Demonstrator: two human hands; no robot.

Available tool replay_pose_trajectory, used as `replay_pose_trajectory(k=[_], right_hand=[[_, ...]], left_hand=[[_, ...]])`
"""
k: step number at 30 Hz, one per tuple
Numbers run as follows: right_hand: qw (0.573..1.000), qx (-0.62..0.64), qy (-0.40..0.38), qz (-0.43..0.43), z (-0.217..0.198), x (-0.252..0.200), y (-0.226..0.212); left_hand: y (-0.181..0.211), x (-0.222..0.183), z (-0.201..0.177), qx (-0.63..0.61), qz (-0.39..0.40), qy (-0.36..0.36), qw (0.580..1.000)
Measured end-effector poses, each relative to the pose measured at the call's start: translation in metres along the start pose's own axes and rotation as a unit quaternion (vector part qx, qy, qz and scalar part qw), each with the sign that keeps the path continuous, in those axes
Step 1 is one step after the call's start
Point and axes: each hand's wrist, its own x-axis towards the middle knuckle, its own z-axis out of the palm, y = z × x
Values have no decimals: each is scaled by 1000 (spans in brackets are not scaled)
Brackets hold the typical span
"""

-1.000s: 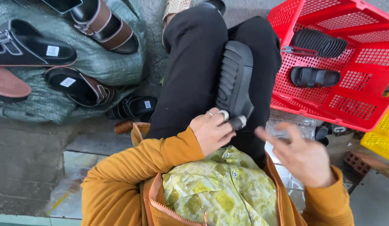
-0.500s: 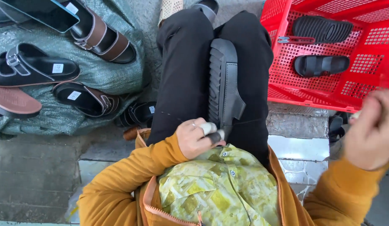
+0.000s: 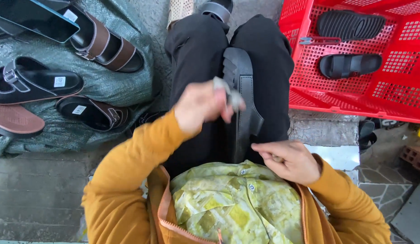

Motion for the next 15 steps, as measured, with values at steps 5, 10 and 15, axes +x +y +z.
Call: replay_pose_trajectory(k=[5, 10, 15], right_hand=[[983, -153, 9, -97, 3, 20, -10], [897, -412, -46, -153, -1, -2, 3], [882, -436, 0, -176, 2, 1, 2]], left_hand=[[14, 26, -26, 62, 80, 149, 984], [16, -14, -35, 628, 232, 111, 735], [-58, -48, 11, 512, 247, 86, 818]])
